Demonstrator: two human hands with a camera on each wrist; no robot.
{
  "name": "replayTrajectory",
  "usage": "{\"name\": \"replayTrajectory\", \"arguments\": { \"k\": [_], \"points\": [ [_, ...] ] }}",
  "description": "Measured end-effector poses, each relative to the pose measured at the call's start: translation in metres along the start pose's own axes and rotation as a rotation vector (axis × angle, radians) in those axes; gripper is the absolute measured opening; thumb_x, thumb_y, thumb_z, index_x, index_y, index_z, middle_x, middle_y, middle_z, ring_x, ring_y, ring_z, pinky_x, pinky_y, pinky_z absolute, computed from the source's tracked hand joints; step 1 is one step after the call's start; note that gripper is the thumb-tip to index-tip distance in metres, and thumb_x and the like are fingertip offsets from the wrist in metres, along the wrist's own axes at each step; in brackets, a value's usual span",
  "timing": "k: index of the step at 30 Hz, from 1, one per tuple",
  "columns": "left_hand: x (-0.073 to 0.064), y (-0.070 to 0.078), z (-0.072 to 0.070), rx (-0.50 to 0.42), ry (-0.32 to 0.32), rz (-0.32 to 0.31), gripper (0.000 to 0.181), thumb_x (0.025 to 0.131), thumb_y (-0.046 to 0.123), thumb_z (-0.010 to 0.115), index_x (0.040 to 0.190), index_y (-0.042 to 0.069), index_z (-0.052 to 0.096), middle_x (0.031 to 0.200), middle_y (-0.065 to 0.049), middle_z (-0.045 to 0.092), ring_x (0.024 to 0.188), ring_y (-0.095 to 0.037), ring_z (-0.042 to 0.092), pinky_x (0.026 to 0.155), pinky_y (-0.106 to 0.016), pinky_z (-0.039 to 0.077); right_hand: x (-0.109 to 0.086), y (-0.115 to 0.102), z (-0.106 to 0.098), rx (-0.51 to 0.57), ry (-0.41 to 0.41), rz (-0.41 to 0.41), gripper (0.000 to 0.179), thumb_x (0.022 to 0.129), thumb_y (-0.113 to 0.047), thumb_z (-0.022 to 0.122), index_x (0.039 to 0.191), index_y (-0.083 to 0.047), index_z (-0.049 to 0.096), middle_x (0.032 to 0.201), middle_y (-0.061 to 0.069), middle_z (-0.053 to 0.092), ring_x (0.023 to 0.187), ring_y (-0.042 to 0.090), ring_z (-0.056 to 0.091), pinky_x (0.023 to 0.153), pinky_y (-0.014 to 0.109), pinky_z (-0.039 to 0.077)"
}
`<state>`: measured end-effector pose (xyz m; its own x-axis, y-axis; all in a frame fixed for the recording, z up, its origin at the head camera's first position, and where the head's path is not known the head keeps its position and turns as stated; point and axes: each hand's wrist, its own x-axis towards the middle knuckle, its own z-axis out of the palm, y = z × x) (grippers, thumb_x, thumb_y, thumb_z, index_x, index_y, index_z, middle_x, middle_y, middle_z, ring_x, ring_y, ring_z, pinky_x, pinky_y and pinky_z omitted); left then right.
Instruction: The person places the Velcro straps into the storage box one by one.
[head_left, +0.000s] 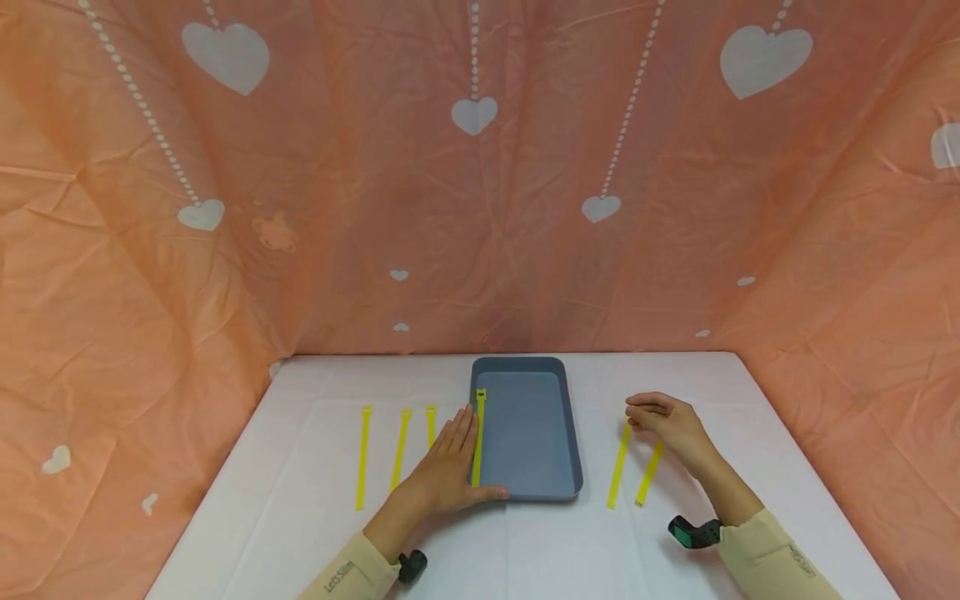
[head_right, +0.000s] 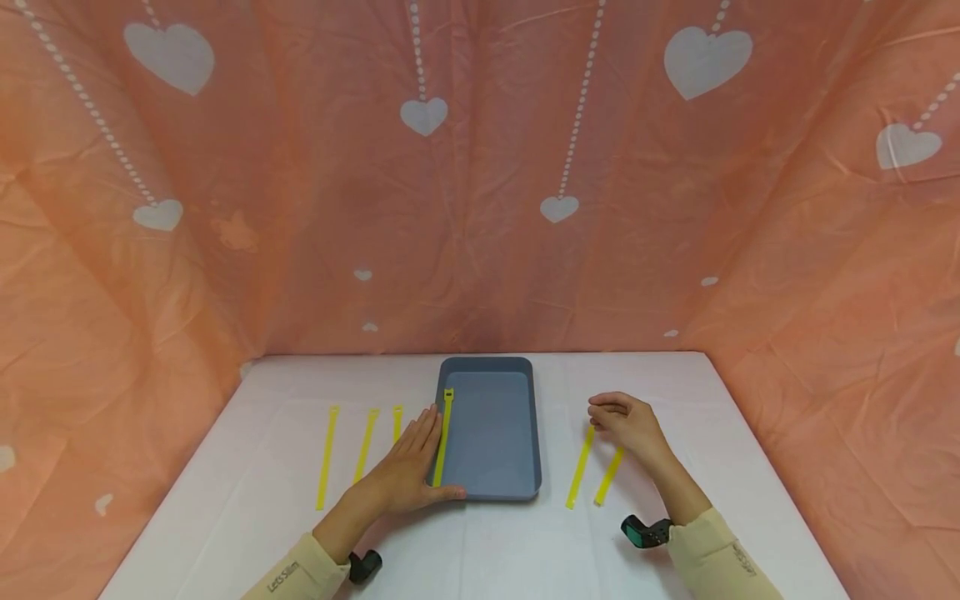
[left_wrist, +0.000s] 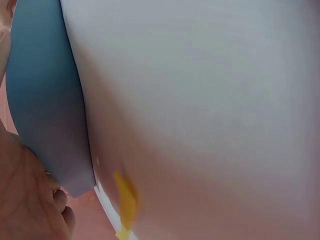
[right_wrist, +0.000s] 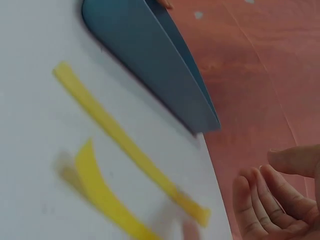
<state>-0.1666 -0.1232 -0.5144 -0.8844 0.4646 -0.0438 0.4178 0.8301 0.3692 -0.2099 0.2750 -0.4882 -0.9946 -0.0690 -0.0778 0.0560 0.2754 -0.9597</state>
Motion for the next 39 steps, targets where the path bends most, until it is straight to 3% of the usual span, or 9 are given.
{"name": "replayTrajectory", "arguments": {
  "k": [19, 35, 39],
  "points": [
    [0.001, 0.003, -0.003, 0.02, -0.013, -0.004, 0.132, 0.087, 0.083, 0.067, 0.17, -0.003, 0.009, 0.18, -0.019, 0.001, 0.167, -0.033, 0.002, 0.135, -0.05, 0.013, -0.006, 0.027, -0.047, -0.092, 0.125, 0.111, 0.047, 0.106, -0.013, 0.07, 0.139, 0.017, 0.057, 0.11, 0.013, 0.077, 0.086, 0.005, 0.072, 0.078, 0.026, 0.065],
    [0.0, 0.005, -0.006, 0.015, -0.026, -0.001, 0.131, 0.089, 0.081, 0.067, 0.17, -0.004, 0.009, 0.179, -0.021, 0.0, 0.167, -0.036, 0.003, 0.134, -0.052, 0.012, -0.003, 0.039, -0.061, -0.175, 0.178, 0.167, 0.046, 0.107, -0.019, 0.068, 0.138, 0.015, 0.059, 0.1, 0.002, 0.077, 0.081, 0.001, 0.069, 0.071, 0.018, 0.058],
    [0.001, 0.002, -0.001, 0.013, -0.014, -0.001, 0.133, 0.087, 0.085, 0.065, 0.17, -0.004, 0.009, 0.18, -0.02, -0.001, 0.167, -0.035, 0.001, 0.135, -0.052, 0.01, -0.001, 0.042, -0.061, -0.213, 0.183, 0.167, 0.046, 0.107, -0.019, 0.068, 0.137, 0.015, 0.06, 0.1, 0.003, 0.077, 0.081, 0.001, 0.067, 0.07, 0.018, 0.056]
  ]
}}
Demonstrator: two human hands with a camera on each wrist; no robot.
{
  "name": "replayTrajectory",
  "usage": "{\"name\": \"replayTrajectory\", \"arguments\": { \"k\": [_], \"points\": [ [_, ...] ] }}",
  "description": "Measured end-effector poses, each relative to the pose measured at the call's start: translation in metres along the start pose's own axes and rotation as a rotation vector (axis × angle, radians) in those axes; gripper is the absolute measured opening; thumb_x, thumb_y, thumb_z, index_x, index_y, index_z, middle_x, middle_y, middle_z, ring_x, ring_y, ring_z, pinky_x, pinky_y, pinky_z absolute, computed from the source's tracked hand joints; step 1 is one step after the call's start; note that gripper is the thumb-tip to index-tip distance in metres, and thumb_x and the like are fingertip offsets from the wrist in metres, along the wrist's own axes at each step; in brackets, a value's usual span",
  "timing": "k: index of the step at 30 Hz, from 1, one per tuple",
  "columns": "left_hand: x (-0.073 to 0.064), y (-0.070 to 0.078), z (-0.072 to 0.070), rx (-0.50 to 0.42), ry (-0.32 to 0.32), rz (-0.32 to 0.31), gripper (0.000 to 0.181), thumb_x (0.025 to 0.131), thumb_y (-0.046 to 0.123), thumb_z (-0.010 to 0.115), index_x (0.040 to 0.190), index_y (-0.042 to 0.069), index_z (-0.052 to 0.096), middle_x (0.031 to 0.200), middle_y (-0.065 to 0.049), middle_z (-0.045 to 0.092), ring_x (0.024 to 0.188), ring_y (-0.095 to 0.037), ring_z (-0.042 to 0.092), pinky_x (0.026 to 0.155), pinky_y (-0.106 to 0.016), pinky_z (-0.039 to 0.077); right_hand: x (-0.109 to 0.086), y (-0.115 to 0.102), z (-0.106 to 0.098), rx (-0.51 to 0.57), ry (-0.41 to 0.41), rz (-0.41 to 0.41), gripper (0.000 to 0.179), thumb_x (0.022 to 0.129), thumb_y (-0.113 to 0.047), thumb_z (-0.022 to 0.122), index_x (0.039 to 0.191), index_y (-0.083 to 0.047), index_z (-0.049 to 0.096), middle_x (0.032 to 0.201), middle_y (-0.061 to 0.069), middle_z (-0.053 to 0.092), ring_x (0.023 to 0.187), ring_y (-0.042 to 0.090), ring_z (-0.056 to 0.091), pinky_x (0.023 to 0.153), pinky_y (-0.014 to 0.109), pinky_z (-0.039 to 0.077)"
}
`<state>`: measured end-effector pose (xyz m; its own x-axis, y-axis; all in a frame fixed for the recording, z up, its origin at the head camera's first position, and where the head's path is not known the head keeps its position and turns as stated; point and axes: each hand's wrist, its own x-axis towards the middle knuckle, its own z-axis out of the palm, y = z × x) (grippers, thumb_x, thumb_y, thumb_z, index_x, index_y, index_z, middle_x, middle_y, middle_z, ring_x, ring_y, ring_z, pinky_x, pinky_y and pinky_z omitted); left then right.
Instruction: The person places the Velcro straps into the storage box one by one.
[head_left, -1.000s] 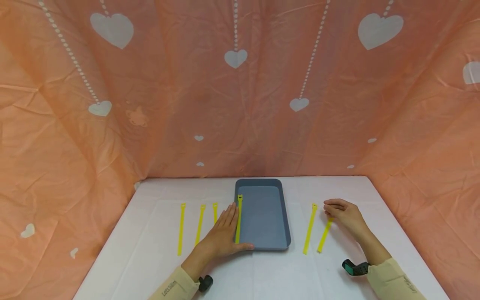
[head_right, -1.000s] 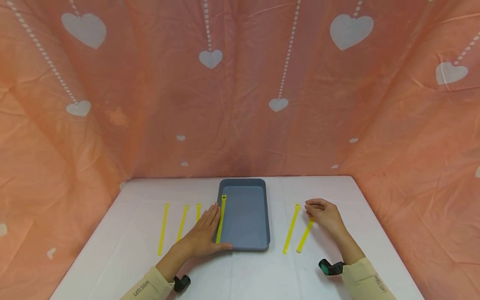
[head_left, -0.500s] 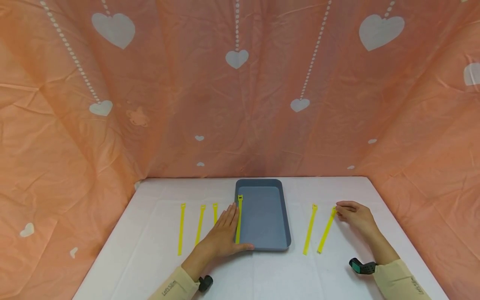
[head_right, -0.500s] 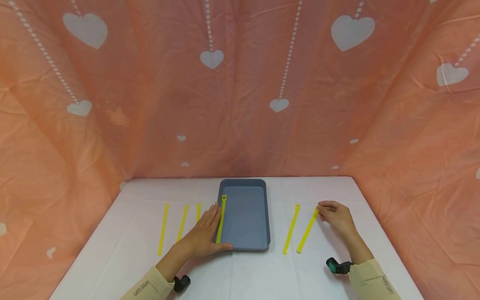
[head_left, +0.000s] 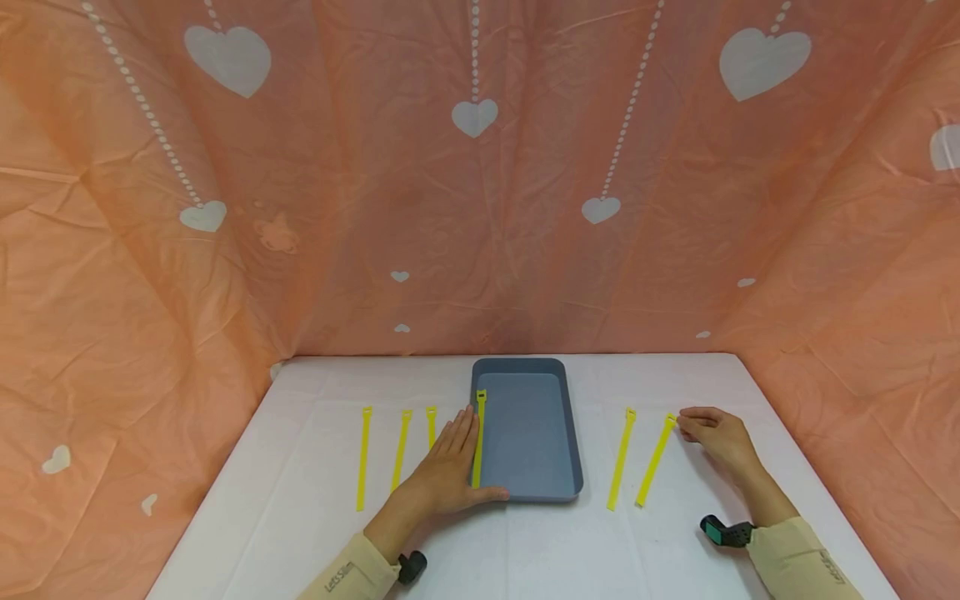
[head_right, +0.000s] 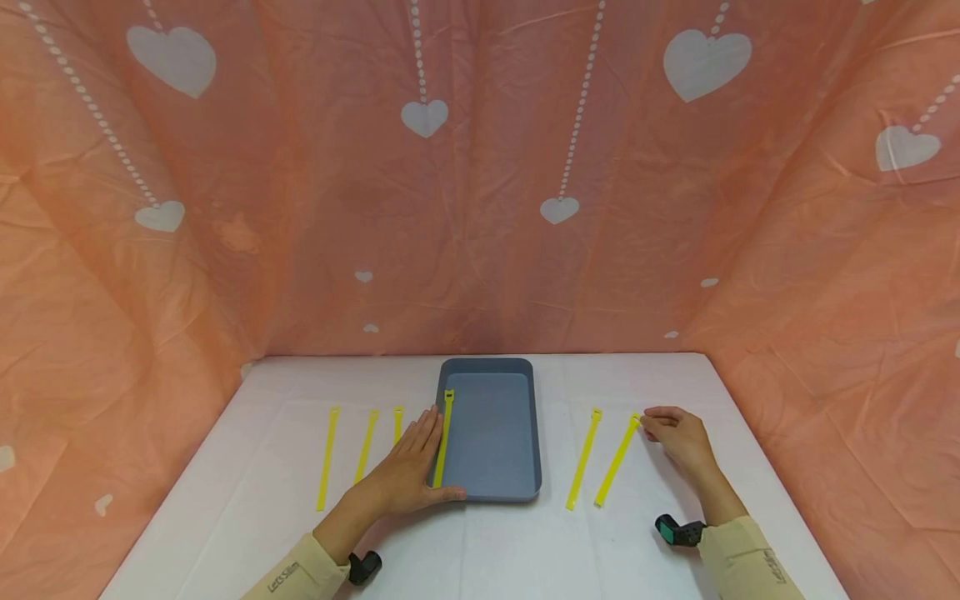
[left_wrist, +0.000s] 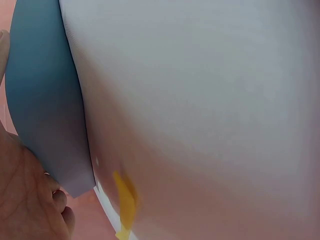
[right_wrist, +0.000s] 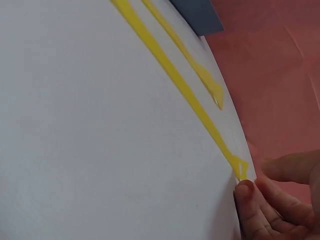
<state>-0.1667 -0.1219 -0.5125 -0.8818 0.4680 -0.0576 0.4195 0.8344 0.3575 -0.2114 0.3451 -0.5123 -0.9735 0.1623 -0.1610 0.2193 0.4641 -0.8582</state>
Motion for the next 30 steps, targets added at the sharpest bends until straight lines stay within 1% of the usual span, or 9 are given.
{"name": "replayTrajectory", "arguments": {
  "k": [2, 4, 9, 13, 17, 22, 26, 30],
  "points": [
    [0.001, -0.004, 0.005, 0.0, 0.015, 0.002, 0.135, 0.086, 0.088, 0.062, 0.17, -0.003, 0.009, 0.18, -0.018, -0.001, 0.167, -0.033, 0.0, 0.135, -0.051, 0.009, 0.001, 0.001, 0.0, -0.02, 0.003, -0.001, 0.046, 0.106, -0.02, 0.068, 0.136, 0.014, 0.06, 0.1, 0.003, 0.077, 0.08, 0.001, 0.067, 0.069, 0.019, 0.055],
    [0.002, -0.006, 0.006, -0.004, 0.016, 0.002, 0.135, 0.085, 0.089, 0.061, 0.171, -0.002, 0.008, 0.18, -0.017, -0.003, 0.167, -0.032, -0.001, 0.135, -0.05, 0.008, 0.002, 0.001, -0.001, -0.034, 0.005, 0.001, 0.046, 0.106, -0.02, 0.069, 0.136, 0.014, 0.061, 0.1, 0.003, 0.078, 0.08, 0.002, 0.067, 0.068, 0.02, 0.055],
    [0.001, 0.001, -0.002, -0.009, -0.017, -0.015, 0.133, 0.087, 0.084, 0.066, 0.171, -0.001, 0.007, 0.18, -0.017, -0.002, 0.167, -0.032, 0.0, 0.135, -0.05, 0.009, 0.004, 0.001, -0.001, -0.025, -0.003, 0.002, 0.047, 0.105, -0.018, 0.07, 0.135, 0.016, 0.06, 0.096, 0.0, 0.077, 0.078, 0.002, 0.067, 0.067, 0.02, 0.056],
    [0.0, 0.001, -0.003, -0.001, -0.018, -0.014, 0.132, 0.088, 0.083, 0.067, 0.171, -0.002, 0.008, 0.18, -0.019, -0.001, 0.167, -0.033, 0.002, 0.135, -0.05, 0.011, 0.005, 0.001, 0.001, -0.023, -0.002, -0.014, 0.046, 0.103, -0.015, 0.072, 0.132, 0.018, 0.061, 0.093, 0.001, 0.077, 0.076, 0.004, 0.067, 0.066, 0.019, 0.057],
    [0.0, 0.001, -0.003, 0.002, -0.012, -0.006, 0.132, 0.088, 0.082, 0.067, 0.17, -0.003, 0.008, 0.18, -0.02, 0.0, 0.167, -0.035, 0.003, 0.135, -0.051, 0.011, 0.006, 0.001, 0.004, -0.063, 0.003, -0.005, 0.047, 0.101, -0.019, 0.075, 0.131, 0.015, 0.063, 0.092, 0.003, 0.074, 0.077, 0.008, 0.065, 0.065, 0.02, 0.055],
    [-0.001, 0.001, -0.003, 0.011, -0.017, -0.004, 0.132, 0.088, 0.082, 0.067, 0.17, -0.004, 0.008, 0.179, -0.021, -0.001, 0.167, -0.035, 0.003, 0.134, -0.052, 0.012, 0.005, -0.002, 0.006, -0.112, 0.001, 0.009, 0.051, 0.1, -0.024, 0.077, 0.132, 0.012, 0.062, 0.094, 0.008, 0.068, 0.079, 0.014, 0.062, 0.064, 0.023, 0.053],
    [-0.002, 0.001, -0.004, 0.015, -0.013, -0.002, 0.132, 0.088, 0.082, 0.066, 0.17, -0.003, 0.008, 0.18, -0.02, 0.0, 0.167, -0.034, 0.003, 0.134, -0.051, 0.012, 0.004, -0.005, 0.007, -0.158, 0.007, -0.008, 0.052, 0.098, -0.024, 0.079, 0.13, 0.012, 0.061, 0.096, 0.011, 0.066, 0.081, 0.018, 0.06, 0.063, 0.024, 0.05],
    [-0.002, 0.002, -0.004, 0.012, -0.01, -0.001, 0.131, 0.089, 0.082, 0.066, 0.17, -0.003, 0.008, 0.18, -0.02, 0.0, 0.167, -0.035, 0.003, 0.135, -0.051, 0.012, 0.005, -0.005, 0.009, -0.204, 0.018, -0.034, 0.048, 0.095, -0.022, 0.081, 0.123, 0.011, 0.062, 0.095, 0.013, 0.065, 0.085, 0.023, 0.059, 0.065, 0.025, 0.049]
  ]
}}
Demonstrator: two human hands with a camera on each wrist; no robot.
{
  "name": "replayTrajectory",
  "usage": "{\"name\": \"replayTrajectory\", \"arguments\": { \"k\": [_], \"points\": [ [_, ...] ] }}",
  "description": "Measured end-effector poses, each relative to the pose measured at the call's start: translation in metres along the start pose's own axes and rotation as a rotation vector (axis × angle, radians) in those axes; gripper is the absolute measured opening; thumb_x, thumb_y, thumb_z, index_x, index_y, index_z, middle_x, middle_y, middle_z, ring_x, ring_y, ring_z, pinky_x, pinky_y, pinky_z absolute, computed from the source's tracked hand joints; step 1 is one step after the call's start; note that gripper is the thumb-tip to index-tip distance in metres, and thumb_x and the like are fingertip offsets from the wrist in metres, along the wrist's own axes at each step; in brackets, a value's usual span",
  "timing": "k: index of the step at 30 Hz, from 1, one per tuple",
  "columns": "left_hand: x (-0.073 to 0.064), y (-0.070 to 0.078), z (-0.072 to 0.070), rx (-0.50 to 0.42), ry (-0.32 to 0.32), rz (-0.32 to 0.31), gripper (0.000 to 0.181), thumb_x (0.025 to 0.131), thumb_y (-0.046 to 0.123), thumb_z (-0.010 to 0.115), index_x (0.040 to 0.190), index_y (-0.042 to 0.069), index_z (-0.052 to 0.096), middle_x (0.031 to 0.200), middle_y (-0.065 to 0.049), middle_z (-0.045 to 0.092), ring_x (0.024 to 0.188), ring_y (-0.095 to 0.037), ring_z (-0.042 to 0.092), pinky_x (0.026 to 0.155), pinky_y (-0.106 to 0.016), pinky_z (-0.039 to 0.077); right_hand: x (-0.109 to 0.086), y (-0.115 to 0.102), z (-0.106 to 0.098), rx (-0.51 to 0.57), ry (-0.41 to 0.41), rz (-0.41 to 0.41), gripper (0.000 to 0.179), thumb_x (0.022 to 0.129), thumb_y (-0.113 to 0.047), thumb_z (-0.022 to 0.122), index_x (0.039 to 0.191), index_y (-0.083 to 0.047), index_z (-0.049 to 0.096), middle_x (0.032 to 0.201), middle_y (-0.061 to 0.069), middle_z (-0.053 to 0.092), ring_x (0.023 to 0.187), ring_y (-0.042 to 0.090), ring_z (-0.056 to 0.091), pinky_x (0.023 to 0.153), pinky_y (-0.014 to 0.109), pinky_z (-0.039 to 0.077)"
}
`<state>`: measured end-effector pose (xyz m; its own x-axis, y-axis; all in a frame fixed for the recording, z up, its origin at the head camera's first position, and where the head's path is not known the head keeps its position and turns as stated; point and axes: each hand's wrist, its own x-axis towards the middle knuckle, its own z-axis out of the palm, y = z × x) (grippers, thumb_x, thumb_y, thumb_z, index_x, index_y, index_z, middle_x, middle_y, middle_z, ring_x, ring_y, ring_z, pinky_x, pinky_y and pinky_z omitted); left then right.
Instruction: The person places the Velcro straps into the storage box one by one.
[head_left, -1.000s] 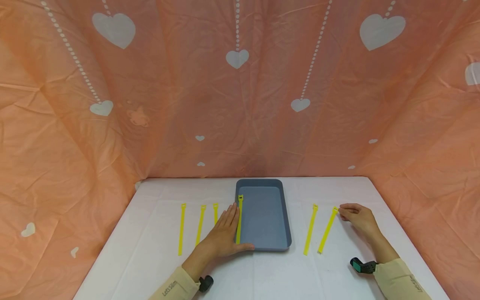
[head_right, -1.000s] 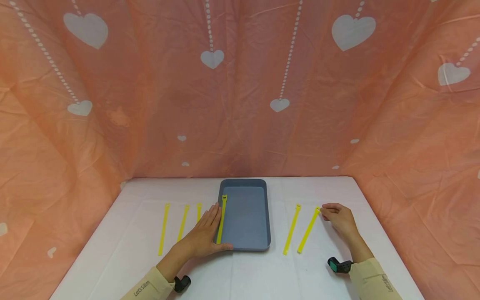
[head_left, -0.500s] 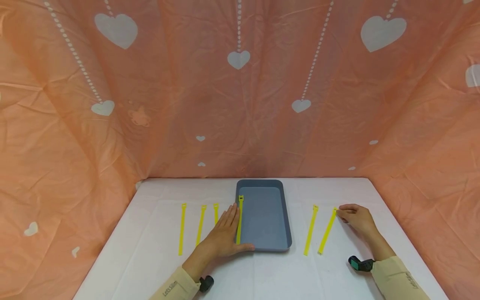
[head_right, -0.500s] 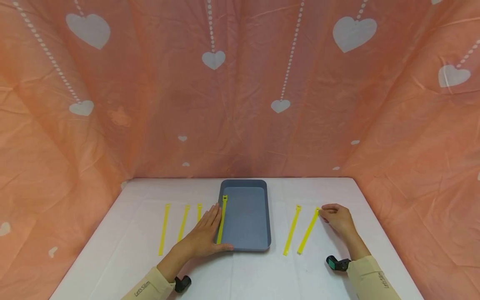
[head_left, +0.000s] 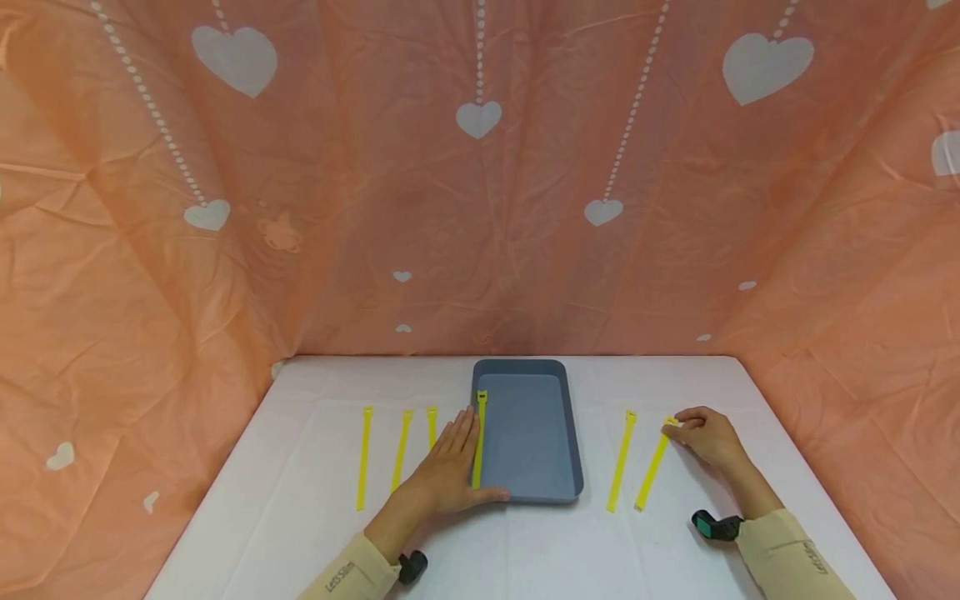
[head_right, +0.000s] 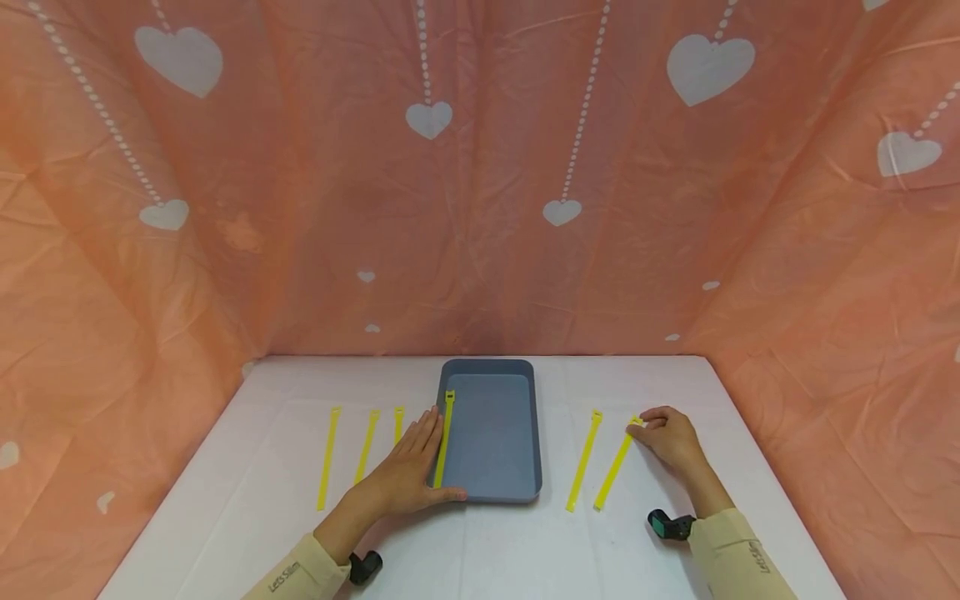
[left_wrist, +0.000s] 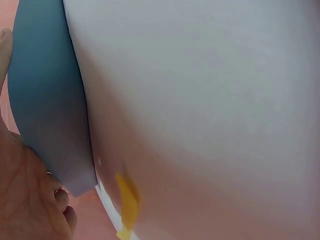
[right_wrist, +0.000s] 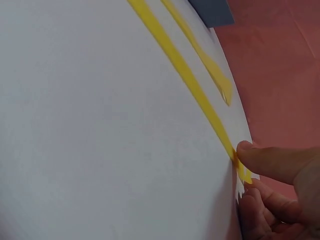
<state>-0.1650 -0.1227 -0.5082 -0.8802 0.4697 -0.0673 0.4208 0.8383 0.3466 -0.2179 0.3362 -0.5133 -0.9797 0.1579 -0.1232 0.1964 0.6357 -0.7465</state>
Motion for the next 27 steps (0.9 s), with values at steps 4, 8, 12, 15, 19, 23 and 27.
{"name": "replayTrajectory", "arguments": {
  "k": [4, 8, 12, 15, 19, 23, 27],
  "points": [
    [0.0003, -0.0002, 0.0007, -0.012, 0.003, 0.002, 0.131, 0.089, 0.082, 0.067, 0.17, -0.004, 0.009, 0.179, -0.021, 0.001, 0.167, -0.036, 0.004, 0.134, -0.052, 0.013, 0.0004, -0.0004, 0.0014, -0.017, 0.006, -0.021, 0.042, 0.094, -0.018, 0.082, 0.116, 0.011, 0.062, 0.096, 0.016, 0.064, 0.088, 0.028, 0.059, 0.068, 0.027, 0.048],
    [0.0003, -0.0001, 0.0009, -0.022, 0.006, 0.005, 0.132, 0.088, 0.081, 0.068, 0.17, -0.005, 0.009, 0.179, -0.022, 0.001, 0.167, -0.036, 0.003, 0.134, -0.053, 0.012, 0.0, -0.001, 0.0025, -0.024, 0.01, -0.027, 0.039, 0.093, -0.016, 0.082, 0.112, 0.01, 0.061, 0.095, 0.016, 0.064, 0.088, 0.029, 0.06, 0.068, 0.027, 0.048],
    [0.0001, -0.0006, 0.0016, -0.036, 0.011, 0.011, 0.132, 0.089, 0.081, 0.068, 0.17, -0.005, 0.008, 0.179, -0.022, 0.0, 0.167, -0.036, 0.002, 0.134, -0.053, 0.011, 0.0005, -0.0019, 0.0027, -0.025, 0.012, -0.033, 0.036, 0.093, -0.015, 0.083, 0.108, 0.01, 0.061, 0.091, 0.013, 0.063, 0.084, 0.026, 0.059, 0.066, 0.027, 0.047],
    [-0.0002, -0.0011, 0.0019, -0.049, 0.022, 0.02, 0.132, 0.088, 0.082, 0.066, 0.169, -0.006, 0.009, 0.179, -0.023, 0.0, 0.166, -0.037, 0.002, 0.134, -0.053, 0.01, 0.0007, -0.003, 0.0026, -0.034, 0.015, -0.048, 0.034, 0.094, -0.015, 0.083, 0.106, 0.01, 0.064, 0.089, 0.012, 0.063, 0.082, 0.023, 0.057, 0.065, 0.027, 0.046],
    [-0.0002, -0.0013, 0.0017, -0.057, 0.025, 0.022, 0.133, 0.088, 0.084, 0.064, 0.17, -0.005, 0.009, 0.179, -0.022, 0.0, 0.167, -0.036, 0.001, 0.135, -0.052, 0.008, 0.0002, -0.0028, 0.003, -0.046, 0.016, -0.061, 0.033, 0.095, -0.016, 0.082, 0.107, 0.01, 0.066, 0.088, 0.011, 0.065, 0.081, 0.021, 0.057, 0.065, 0.026, 0.046],
    [-0.0002, -0.0007, -0.0001, -0.048, 0.012, 0.015, 0.132, 0.088, 0.084, 0.065, 0.17, -0.005, 0.009, 0.179, -0.022, -0.001, 0.167, -0.035, 0.0, 0.135, -0.052, 0.009, -0.0013, -0.0019, 0.0046, -0.036, 0.021, -0.048, 0.032, 0.095, -0.017, 0.081, 0.107, 0.01, 0.067, 0.09, 0.012, 0.066, 0.083, 0.022, 0.057, 0.067, 0.027, 0.047],
    [-0.0005, -0.0001, -0.001, -0.032, 0.0, 0.01, 0.132, 0.089, 0.083, 0.065, 0.17, -0.004, 0.009, 0.18, -0.021, -0.002, 0.167, -0.034, -0.001, 0.134, -0.053, 0.01, -0.0032, -0.0019, 0.0064, -0.017, 0.029, -0.019, 0.03, 0.096, -0.019, 0.08, 0.106, 0.007, 0.068, 0.091, 0.012, 0.066, 0.086, 0.024, 0.056, 0.068, 0.028, 0.046]
  ]
}}
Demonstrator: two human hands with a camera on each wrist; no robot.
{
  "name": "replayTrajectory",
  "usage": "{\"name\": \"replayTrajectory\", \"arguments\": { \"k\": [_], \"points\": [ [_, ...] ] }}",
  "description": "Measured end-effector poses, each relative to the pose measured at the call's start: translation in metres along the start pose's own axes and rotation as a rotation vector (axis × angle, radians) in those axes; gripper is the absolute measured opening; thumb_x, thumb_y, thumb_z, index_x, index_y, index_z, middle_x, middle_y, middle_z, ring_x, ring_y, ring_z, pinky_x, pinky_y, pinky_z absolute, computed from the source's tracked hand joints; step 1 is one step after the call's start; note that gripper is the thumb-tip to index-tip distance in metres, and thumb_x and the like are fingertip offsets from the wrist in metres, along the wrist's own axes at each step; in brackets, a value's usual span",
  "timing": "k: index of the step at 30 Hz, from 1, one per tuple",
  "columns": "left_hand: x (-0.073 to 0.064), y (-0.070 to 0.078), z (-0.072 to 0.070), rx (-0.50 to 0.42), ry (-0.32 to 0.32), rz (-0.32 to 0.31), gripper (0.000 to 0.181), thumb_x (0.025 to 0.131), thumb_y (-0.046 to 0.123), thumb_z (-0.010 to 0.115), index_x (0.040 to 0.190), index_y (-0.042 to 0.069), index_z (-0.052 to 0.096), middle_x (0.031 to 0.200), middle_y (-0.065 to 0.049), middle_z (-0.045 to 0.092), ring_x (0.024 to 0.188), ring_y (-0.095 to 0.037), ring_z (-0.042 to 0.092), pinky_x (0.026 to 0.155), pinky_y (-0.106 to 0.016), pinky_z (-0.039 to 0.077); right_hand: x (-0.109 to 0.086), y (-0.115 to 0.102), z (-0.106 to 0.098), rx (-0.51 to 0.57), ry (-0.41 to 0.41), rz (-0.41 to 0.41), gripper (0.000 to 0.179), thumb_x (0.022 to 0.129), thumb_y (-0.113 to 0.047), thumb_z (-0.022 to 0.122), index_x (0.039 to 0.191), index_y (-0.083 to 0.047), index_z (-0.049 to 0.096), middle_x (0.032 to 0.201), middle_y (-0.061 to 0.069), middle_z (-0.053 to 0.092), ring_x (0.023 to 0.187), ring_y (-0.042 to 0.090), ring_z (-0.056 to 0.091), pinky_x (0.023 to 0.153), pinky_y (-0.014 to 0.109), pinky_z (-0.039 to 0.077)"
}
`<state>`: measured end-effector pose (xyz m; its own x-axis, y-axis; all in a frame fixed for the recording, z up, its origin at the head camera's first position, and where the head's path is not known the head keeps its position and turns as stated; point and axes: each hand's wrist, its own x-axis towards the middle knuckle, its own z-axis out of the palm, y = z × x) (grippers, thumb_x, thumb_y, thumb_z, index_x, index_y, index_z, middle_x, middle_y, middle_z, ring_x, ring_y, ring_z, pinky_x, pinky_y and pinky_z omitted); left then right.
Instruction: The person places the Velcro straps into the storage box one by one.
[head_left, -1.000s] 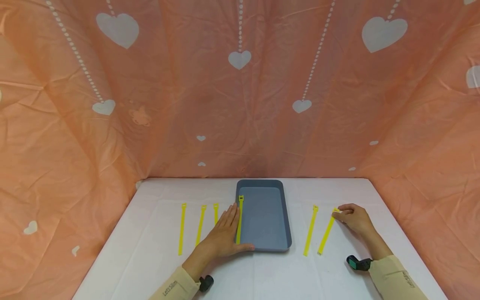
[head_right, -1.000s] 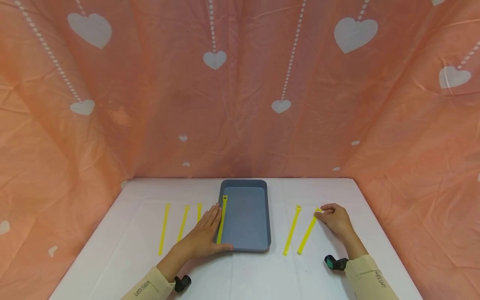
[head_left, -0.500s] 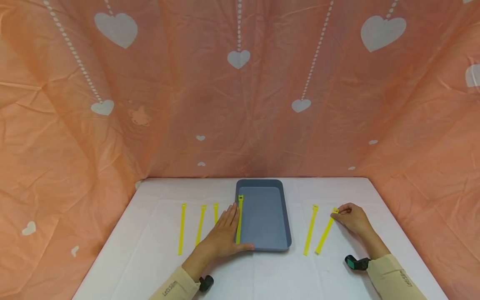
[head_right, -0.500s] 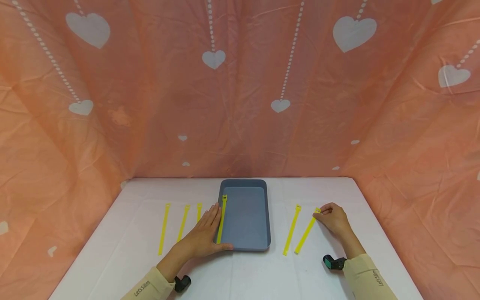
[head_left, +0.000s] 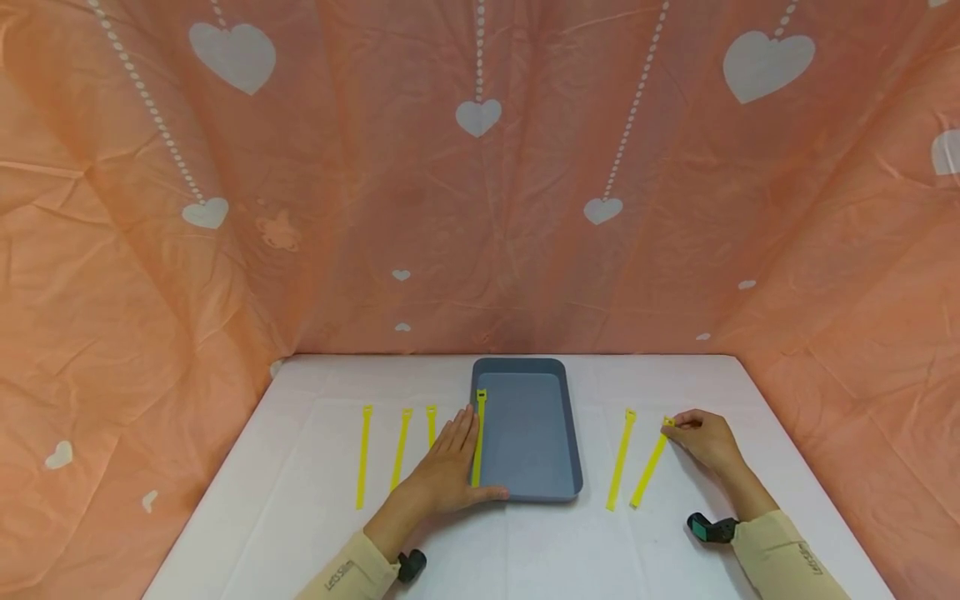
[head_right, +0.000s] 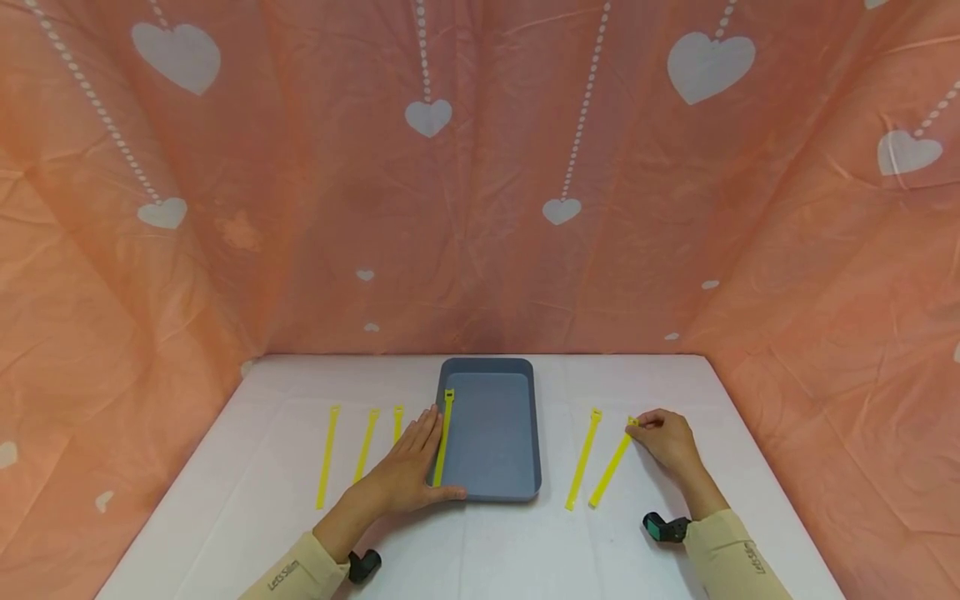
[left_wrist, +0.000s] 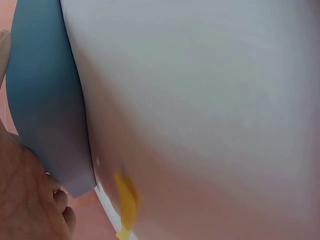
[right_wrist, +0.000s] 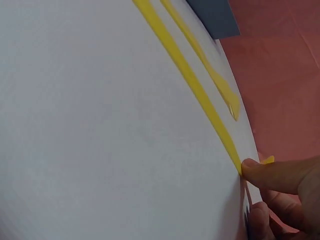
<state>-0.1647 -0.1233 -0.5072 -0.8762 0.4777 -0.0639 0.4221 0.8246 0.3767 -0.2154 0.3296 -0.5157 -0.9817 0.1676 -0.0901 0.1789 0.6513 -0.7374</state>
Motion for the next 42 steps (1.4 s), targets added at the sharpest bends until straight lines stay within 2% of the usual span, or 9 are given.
{"name": "replayTrajectory", "arguments": {
  "k": [6, 10, 14, 18, 23, 28, 33, 42],
  "points": [
    [0.001, 0.0, 0.0, 0.008, -0.001, -0.004, 0.131, 0.089, 0.081, 0.067, 0.17, -0.004, 0.009, 0.179, -0.021, -0.001, 0.167, -0.035, 0.0, 0.134, -0.053, 0.011, -0.002, -0.002, -0.001, 0.073, -0.005, 0.058, 0.031, 0.097, -0.022, 0.079, 0.11, 0.006, 0.07, 0.099, 0.012, 0.071, 0.086, 0.019, 0.059, 0.067, 0.025, 0.049],
    [0.001, 0.0, -0.001, 0.026, -0.004, -0.013, 0.131, 0.089, 0.081, 0.067, 0.17, -0.003, 0.009, 0.18, -0.02, -0.001, 0.167, -0.035, 0.001, 0.135, -0.052, 0.011, -0.004, -0.004, -0.004, 0.16, -0.028, 0.092, 0.032, 0.099, -0.022, 0.078, 0.114, 0.005, 0.068, 0.095, 0.005, 0.07, 0.084, 0.015, 0.06, 0.065, 0.024, 0.052],
    [0.001, 0.0, -0.001, 0.029, -0.011, -0.022, 0.131, 0.089, 0.082, 0.066, 0.171, -0.002, 0.008, 0.18, -0.019, -0.002, 0.167, -0.033, 0.001, 0.135, -0.051, 0.01, -0.003, -0.003, -0.005, 0.221, -0.034, 0.08, 0.031, 0.101, -0.019, 0.077, 0.115, 0.006, 0.066, 0.088, -0.004, 0.071, 0.08, 0.01, 0.064, 0.065, 0.023, 0.054],
    [0.001, 0.0, 0.0, 0.013, -0.016, -0.018, 0.131, 0.089, 0.082, 0.066, 0.171, -0.002, 0.007, 0.18, -0.019, -0.002, 0.167, -0.034, 0.0, 0.135, -0.051, 0.009, -0.003, -0.001, -0.004, 0.281, -0.016, 0.069, 0.034, 0.102, -0.016, 0.076, 0.119, 0.011, 0.065, 0.087, -0.005, 0.074, 0.075, 0.005, 0.067, 0.066, 0.022, 0.058],
    [0.001, -0.002, 0.003, -0.001, 0.0, -0.004, 0.132, 0.089, 0.082, 0.066, 0.17, -0.003, 0.007, 0.18, -0.02, -0.002, 0.167, -0.036, 0.001, 0.134, -0.053, 0.009, -0.004, -0.002, -0.003, 0.346, 0.008, 0.098, 0.039, 0.103, -0.014, 0.074, 0.128, 0.014, 0.062, 0.088, -0.005, 0.075, 0.073, 0.007, 0.069, 0.066, 0.022, 0.06],
    [0.001, -0.004, 0.006, -0.012, 0.016, 0.005, 0.133, 0.087, 0.085, 0.064, 0.17, -0.004, 0.009, 0.18, -0.021, -0.001, 0.167, -0.036, 0.001, 0.135, -0.053, 0.009, -0.005, -0.004, 0.0, 0.372, 0.053, 0.102, 0.042, 0.102, -0.014, 0.075, 0.131, 0.013, 0.063, 0.086, -0.007, 0.075, 0.072, 0.008, 0.069, 0.066, 0.022, 0.061],
    [0.001, -0.002, 0.003, -0.002, -0.002, -0.003, 0.132, 0.088, 0.083, 0.066, 0.17, -0.004, 0.009, 0.179, -0.021, -0.001, 0.167, -0.036, 0.002, 0.134, -0.053, 0.011, -0.005, -0.01, 0.0, 0.388, 0.081, 0.083, 0.044, 0.103, -0.014, 0.075, 0.134, 0.014, 0.064, 0.089, -0.007, 0.075, 0.073, 0.003, 0.069, 0.069, 0.021, 0.062],
    [0.001, 0.0, -0.001, 0.022, -0.016, -0.023, 0.131, 0.088, 0.083, 0.066, 0.171, -0.002, 0.008, 0.18, -0.019, -0.001, 0.167, -0.033, 0.0, 0.135, -0.05, 0.011, -0.008, -0.024, -0.002, 0.422, 0.027, 0.05, 0.05, 0.104, -0.019, 0.075, 0.141, 0.011, 0.061, 0.104, -0.003, 0.077, 0.082, -0.001, 0.071, 0.078, 0.026, 0.065]
  ]
}}
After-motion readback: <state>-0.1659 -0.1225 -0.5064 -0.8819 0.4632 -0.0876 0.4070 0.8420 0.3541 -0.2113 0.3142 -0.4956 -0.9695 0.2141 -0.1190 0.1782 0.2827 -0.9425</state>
